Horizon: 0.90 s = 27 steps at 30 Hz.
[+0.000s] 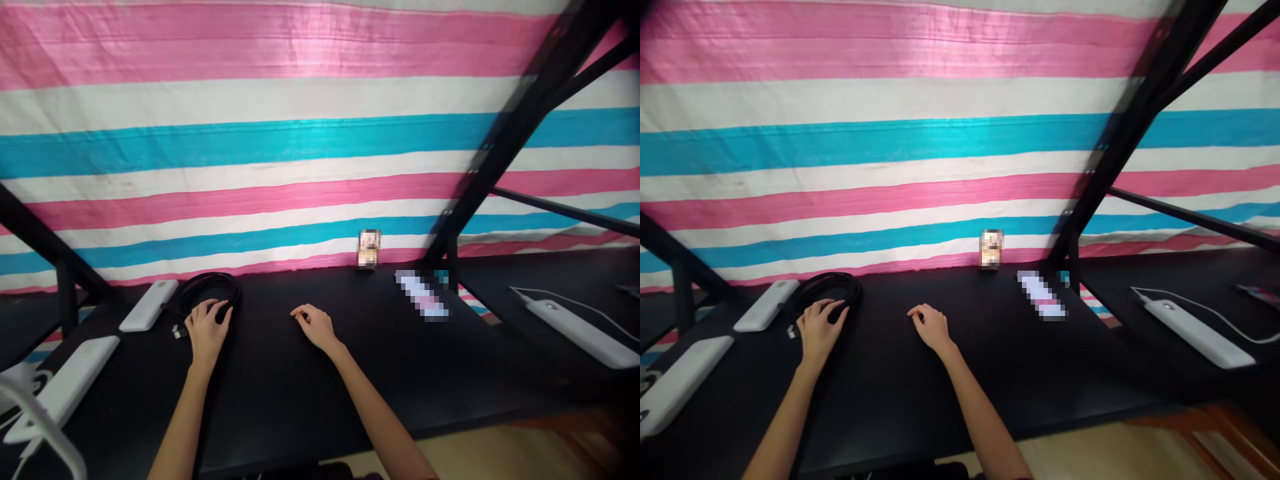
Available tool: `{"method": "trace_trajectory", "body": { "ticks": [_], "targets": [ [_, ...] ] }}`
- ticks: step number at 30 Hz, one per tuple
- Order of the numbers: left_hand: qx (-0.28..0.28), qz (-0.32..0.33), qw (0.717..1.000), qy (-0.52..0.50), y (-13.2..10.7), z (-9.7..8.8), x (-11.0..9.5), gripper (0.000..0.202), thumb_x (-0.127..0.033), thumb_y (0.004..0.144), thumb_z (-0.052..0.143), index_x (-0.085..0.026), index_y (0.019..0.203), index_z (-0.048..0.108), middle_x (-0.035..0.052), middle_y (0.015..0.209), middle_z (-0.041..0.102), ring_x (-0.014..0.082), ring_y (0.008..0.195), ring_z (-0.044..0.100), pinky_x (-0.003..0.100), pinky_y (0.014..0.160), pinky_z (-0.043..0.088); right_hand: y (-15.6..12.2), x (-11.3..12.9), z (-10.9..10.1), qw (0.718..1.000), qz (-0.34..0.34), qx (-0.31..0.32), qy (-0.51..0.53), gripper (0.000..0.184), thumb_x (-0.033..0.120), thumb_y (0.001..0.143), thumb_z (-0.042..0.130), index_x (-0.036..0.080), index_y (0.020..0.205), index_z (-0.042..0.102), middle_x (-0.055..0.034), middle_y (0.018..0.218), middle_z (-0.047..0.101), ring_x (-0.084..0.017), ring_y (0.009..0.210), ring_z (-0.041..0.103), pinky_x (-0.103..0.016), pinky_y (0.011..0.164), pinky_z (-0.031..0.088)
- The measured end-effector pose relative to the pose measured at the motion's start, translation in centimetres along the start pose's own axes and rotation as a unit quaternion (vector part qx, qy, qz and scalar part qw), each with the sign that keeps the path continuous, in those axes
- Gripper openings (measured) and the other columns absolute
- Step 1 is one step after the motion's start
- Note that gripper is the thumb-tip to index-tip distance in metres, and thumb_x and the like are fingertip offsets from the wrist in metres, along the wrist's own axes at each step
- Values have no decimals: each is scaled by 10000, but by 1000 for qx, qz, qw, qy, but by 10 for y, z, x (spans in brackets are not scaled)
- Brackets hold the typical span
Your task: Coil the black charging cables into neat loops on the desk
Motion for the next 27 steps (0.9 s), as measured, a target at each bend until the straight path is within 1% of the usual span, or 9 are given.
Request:
{"method": "trace_trajectory", "body": {
  "ticks": [5, 9, 14, 17, 20, 22, 24, 25, 27],
  "targets": [
    [-32, 41, 996, -75, -2, 1, -10, 205, -352, 872, 547, -212, 880, 696, 62, 898, 635, 216, 863, 565, 354, 794, 370, -2, 0, 0, 1000, 5, 21, -13, 231, 249, 882, 491, 313, 906, 712, 57, 943, 692, -109, 699, 600, -242, 660, 382],
    [-31, 78, 989, -121, -1, -2, -15, 237, -355, 883, 533, -209, 785, 691, 47, 840, 623, 184, 797, 565, 325, 757, 402, -3, 2, -1, 999, 0, 30, -23, 241, 241, 887, 481, 306, 911, 711, 47, 926, 681, -109, 698, 593, -238, 658, 379],
    [-48, 70, 988, -126, 1, -5, -13, 291, -344, 892, 510, -194, 704, 673, 53, 798, 607, 180, 770, 559, 333, 768, 423, -3, 3, -3, 999, -2, 37, -24, 247, 237, 890, 475, 301, 918, 712, 37, 933, 679, -116, 716, 598, -237, 665, 385],
    [-39, 55, 992, -104, 1, -5, -12, 318, -351, 895, 493, -195, 681, 669, 57, 798, 615, 182, 781, 567, 338, 789, 426, -3, 3, -2, 999, -5, 38, -25, 244, 231, 889, 479, 298, 923, 711, 37, 945, 678, -116, 718, 599, -241, 682, 392],
    [-29, 27, 997, -59, -1, -5, -10, 274, -372, 880, 505, -199, 778, 691, 87, 935, 650, 237, 932, 577, 390, 871, 390, -4, 3, -2, 999, -7, 41, -30, 243, 232, 892, 479, 301, 929, 710, 39, 944, 676, -117, 725, 600, -244, 683, 391],
    [-25, 2, 999, -25, -2, -4, -4, 294, -388, 874, 505, -187, 1004, 675, 134, 1171, 615, 307, 1150, 502, 448, 960, 320, -4, 2, -2, 999, -7, 42, -33, 245, 234, 894, 478, 304, 932, 710, 41, 935, 674, -117, 728, 600, -245, 678, 390],
    [-13, -21, 1000, 2, -2, -4, 5, 389, -388, 886, 469, -152, 1164, 606, 177, 1295, 551, 337, 1251, 423, 481, 1007, 258, -4, 3, -2, 999, -4, 42, -33, 243, 235, 894, 480, 305, 934, 709, 43, 940, 676, -117, 734, 602, -245, 682, 392],
    [0, -29, 999, 12, -1, -3, 11, 392, -380, 894, 444, -140, 1160, 606, 187, 1260, 575, 334, 1224, 449, 483, 1005, 253, -4, 3, -2, 999, -3, 43, -32, 242, 234, 894, 480, 305, 935, 708, 44, 944, 677, -117, 736, 602, -246, 688, 395],
    [35, -37, 998, 28, 0, -2, 22, 352, -358, 905, 405, -154, 1035, 660, 164, 1061, 669, 305, 1056, 550, 472, 972, 274, -4, 4, -3, 999, -2, 45, -30, 241, 232, 891, 481, 304, 934, 708, 46, 954, 680, -119, 741, 602, -249, 699, 398]
  ]
}}
Point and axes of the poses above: each hand's wrist, its own y-axis towards the middle knuckle, its own z-axis out of the palm, x = y × z, the point moved 2 cm from there along y, towards the middle knuckle
